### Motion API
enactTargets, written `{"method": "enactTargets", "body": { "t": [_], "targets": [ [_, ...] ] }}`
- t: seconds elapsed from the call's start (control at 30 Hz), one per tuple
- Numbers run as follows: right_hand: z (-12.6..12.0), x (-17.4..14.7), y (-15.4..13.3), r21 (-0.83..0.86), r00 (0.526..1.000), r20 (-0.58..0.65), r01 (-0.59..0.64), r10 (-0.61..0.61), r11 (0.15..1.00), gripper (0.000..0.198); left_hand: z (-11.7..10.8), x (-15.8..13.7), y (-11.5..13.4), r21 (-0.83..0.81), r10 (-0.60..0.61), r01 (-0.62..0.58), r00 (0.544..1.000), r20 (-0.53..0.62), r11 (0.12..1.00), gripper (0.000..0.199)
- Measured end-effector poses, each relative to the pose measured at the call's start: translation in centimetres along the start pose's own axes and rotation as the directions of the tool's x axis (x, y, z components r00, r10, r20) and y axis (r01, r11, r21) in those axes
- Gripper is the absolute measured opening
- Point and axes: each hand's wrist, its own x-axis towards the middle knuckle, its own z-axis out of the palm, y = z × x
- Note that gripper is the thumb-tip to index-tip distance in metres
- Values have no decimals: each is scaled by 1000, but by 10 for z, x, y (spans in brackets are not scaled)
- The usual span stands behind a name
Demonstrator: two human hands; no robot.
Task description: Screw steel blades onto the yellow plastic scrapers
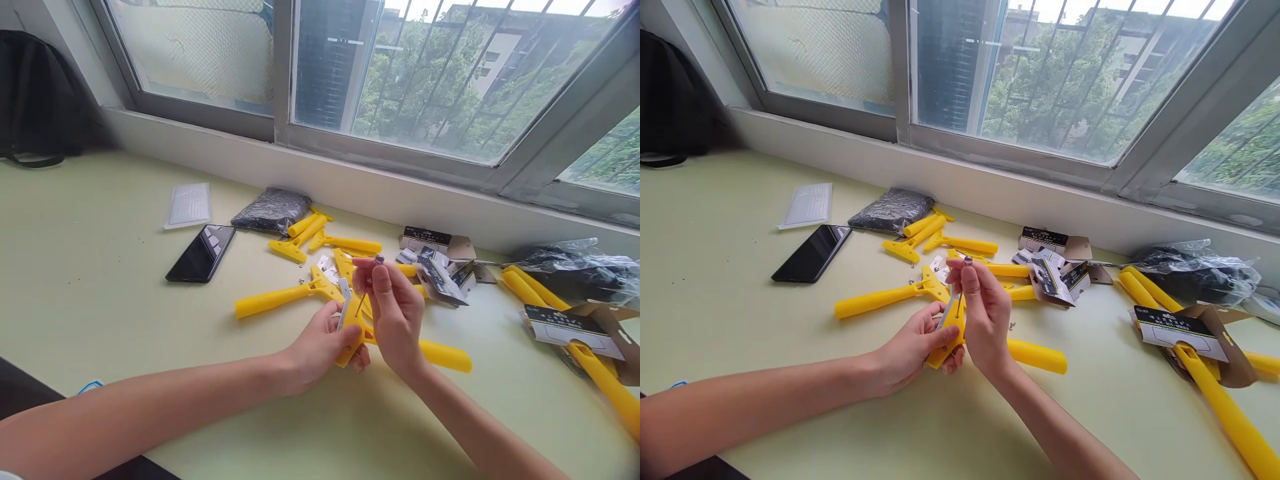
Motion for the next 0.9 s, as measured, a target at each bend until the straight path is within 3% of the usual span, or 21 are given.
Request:
{"method": "enactTargets", "body": {
  "t": [0.27, 0.43, 0.57, 0.73, 0.9],
  "targets": [
    [-1, 0, 10, 65, 998, -58, 31, -27, 997, 14, 0, 2, -1, 29, 32, -32, 999, 0, 999, 52],
    [-4, 1, 18, -35, 990, -109, 87, -90, 996, 24, 1, 2, 2, 47, 22, -22, 1000, -9, 999, 48],
    [-4, 1, 19, -33, 982, -106, 156, -158, 987, 45, 2, 2, 3, 61, 10, -9, 1000, -18, 998, 45],
    [-1, 1, 17, -62, 970, -99, 217, -223, 974, 20, 4, 2, 4, 64, 6, -4, 1000, -28, 998, 43],
    [2, 1, 14, -83, 969, -133, 198, -208, 977, 23, 4, 0, 5, 63, -4, 6, 999, -32, 998, 44]
  ]
}}
